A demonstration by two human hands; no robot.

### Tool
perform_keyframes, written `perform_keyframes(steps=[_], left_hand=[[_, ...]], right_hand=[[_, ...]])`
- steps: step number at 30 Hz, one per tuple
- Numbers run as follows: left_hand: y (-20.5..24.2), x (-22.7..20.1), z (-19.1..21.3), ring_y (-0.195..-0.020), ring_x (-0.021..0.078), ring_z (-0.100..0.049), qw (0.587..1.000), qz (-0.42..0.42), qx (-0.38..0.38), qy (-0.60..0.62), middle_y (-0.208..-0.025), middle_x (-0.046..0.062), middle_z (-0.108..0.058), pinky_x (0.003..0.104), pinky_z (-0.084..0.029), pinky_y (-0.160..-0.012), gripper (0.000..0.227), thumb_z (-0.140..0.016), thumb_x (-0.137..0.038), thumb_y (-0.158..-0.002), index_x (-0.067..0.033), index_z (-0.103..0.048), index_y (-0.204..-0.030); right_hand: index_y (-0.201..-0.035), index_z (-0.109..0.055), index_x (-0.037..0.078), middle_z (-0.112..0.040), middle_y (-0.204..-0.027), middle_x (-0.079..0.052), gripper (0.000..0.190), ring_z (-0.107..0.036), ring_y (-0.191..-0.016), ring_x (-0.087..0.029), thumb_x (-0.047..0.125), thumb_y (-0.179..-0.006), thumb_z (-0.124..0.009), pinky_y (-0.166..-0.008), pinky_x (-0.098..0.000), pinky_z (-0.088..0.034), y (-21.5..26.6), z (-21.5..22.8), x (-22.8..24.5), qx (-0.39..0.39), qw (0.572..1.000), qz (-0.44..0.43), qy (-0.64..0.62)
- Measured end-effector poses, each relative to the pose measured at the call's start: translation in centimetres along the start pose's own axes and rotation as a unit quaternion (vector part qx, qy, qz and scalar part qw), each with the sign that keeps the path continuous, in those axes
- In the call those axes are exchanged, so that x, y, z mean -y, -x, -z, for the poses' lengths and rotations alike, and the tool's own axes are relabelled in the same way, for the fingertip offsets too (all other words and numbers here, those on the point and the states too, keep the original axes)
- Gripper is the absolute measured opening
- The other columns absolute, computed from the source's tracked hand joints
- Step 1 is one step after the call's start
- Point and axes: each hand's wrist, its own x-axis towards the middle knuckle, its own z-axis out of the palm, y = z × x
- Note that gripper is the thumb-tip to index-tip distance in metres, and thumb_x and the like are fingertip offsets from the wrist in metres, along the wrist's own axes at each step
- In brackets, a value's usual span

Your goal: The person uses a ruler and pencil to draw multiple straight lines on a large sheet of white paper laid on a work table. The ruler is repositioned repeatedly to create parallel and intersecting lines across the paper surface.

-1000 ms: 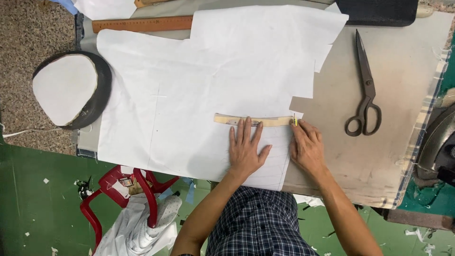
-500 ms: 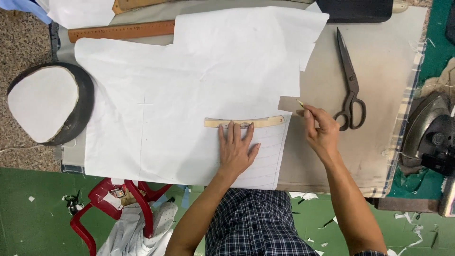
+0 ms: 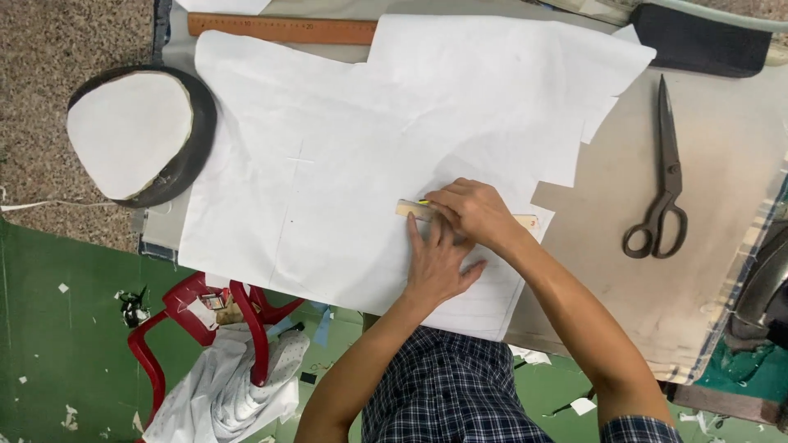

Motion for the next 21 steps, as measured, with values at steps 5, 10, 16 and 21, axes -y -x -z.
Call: perform_keyframes(steps=[5, 10, 16, 21], left_hand=[[0.0, 0.1, 0.0, -0.13, 0.0379, -0.043, 1.0, 0.001, -0.009, 0.005, -0.13, 0.015, -0.052, 0.081, -0.023, -0.107, 0.049, -0.057, -0.062, -0.081, -0.0297, -0.071, -0.115], [0.0, 0.3, -0.2, -0.134, 0.0361, -0.041, 1.0, -0.005, -0.01, 0.001, -0.132, 0.011, -0.05, 0.082, -0.024, -0.108, 0.049, -0.057, -0.061, -0.079, -0.0328, -0.068, -0.119], [-0.6, 0.0, 1.0, -0.136, 0.0382, -0.041, 1.0, -0.01, -0.003, 0.005, -0.134, 0.012, -0.052, 0.084, -0.018, -0.107, 0.049, -0.053, -0.06, -0.082, -0.0342, -0.067, -0.121], [-1.2, 0.1, 3.4, -0.125, 0.0364, -0.045, 0.998, -0.041, 0.031, -0.042, -0.128, 0.014, -0.046, 0.078, -0.029, -0.103, 0.056, -0.055, -0.055, -0.092, -0.0301, -0.055, -0.142]], right_hand=[[-0.104, -0.077, 0.015, -0.077, -0.086, -0.006, 0.016, -0.073, -0.087, -0.025, 0.024, -0.101, -0.065, -0.079, -0.034, -0.057, -1.1, -2.5, -0.7, 0.022, 1.0, 0.008, 0.02], [-0.101, -0.076, 0.018, -0.075, -0.083, -0.003, 0.015, -0.072, -0.086, -0.023, 0.025, -0.101, -0.063, -0.076, -0.0337, -0.057, -0.9, -3.3, -1.3, 0.025, 0.999, 0.032, 0.032], [-0.089, -0.071, 0.023, -0.072, -0.078, 0.003, 0.018, -0.069, -0.087, -0.016, 0.026, -0.1, -0.058, -0.075, -0.0297, -0.053, 4.3, 1.5, -3.3, 0.054, 0.981, 0.078, 0.168], [-0.134, -0.059, 0.022, -0.075, -0.106, 0.003, 0.046, -0.072, -0.096, -0.016, 0.015, -0.09, -0.069, -0.095, -0.0352, -0.059, 15.5, 12.8, -8.6, 0.332, 0.863, -0.057, 0.378]])
